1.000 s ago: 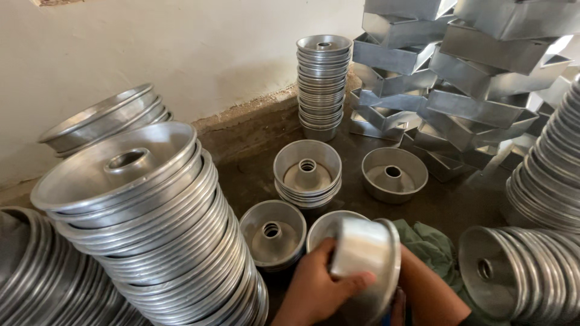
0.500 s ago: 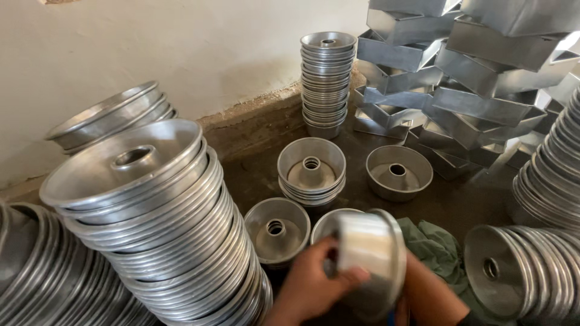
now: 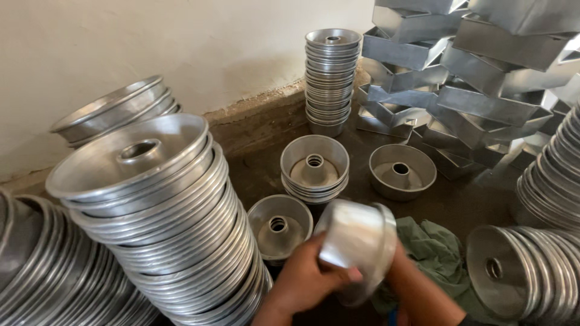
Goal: The person sits on the floor and wipes the interior and exterior surfaces of metal parts using a cloth. They handle each part individually, rotating it to clean all sides, then place it into a stack.
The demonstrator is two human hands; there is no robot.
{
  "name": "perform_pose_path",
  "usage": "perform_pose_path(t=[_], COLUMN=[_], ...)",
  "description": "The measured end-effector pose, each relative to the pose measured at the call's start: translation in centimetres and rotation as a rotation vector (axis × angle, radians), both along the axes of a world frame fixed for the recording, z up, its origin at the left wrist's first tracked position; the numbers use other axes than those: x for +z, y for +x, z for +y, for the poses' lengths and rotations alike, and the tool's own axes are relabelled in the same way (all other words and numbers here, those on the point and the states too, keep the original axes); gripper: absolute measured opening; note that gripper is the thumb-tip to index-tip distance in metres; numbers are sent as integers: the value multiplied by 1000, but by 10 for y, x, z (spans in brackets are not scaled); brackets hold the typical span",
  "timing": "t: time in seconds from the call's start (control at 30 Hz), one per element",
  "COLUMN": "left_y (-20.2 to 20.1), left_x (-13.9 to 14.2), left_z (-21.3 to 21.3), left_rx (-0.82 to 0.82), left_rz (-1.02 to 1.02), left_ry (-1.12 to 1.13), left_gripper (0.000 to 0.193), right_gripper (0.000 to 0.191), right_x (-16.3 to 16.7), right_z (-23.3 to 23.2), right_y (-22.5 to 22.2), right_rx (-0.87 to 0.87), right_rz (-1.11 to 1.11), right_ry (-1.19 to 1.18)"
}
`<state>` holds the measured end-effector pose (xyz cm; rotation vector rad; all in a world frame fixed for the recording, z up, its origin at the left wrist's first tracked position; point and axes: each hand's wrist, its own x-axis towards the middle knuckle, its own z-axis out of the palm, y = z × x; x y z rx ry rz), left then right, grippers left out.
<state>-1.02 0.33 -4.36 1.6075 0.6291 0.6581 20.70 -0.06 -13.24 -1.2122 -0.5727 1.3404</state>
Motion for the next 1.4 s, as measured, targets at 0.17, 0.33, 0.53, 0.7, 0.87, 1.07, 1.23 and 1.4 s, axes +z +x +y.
perform_pose_path(t=[0.17, 0.33, 0.53, 0.7, 0.87, 1.07, 1.23, 1.4], left_y=[15, 25, 0, 20, 21, -3, 23, 20], left_x=[-7, -28, -9, -9, -8, 13, -8, -10], left_z=[1, 18, -1, 4, 7, -9, 4, 4], left_rx=[-62, 329, 21, 111, 294, -96, 92, 349], left_rz=[-10, -285, -6, 4, -233, 22, -67, -122], left_ry=[-4, -628, 183, 140, -448, 106, -394, -513], left_gripper=[52, 58, 45, 50, 53, 62, 57, 56], right_gripper=[36, 36, 37, 32, 31, 30, 29, 28], right_x=[-12, -5, -12, -16, -13, -15, -19, -16], right_z=[-3, -25, -7, -10, -30, -2, -24, -28], right_y=[26, -17, 17, 31, -16, 20, 10, -19], right_rx=[-3, -58, -38, -60, 32, 79, 18, 5], right_rz=[210, -485, 23, -78, -720, 246, -121, -617], right_ry=[-116, 286, -75, 43, 389, -197, 23, 316])
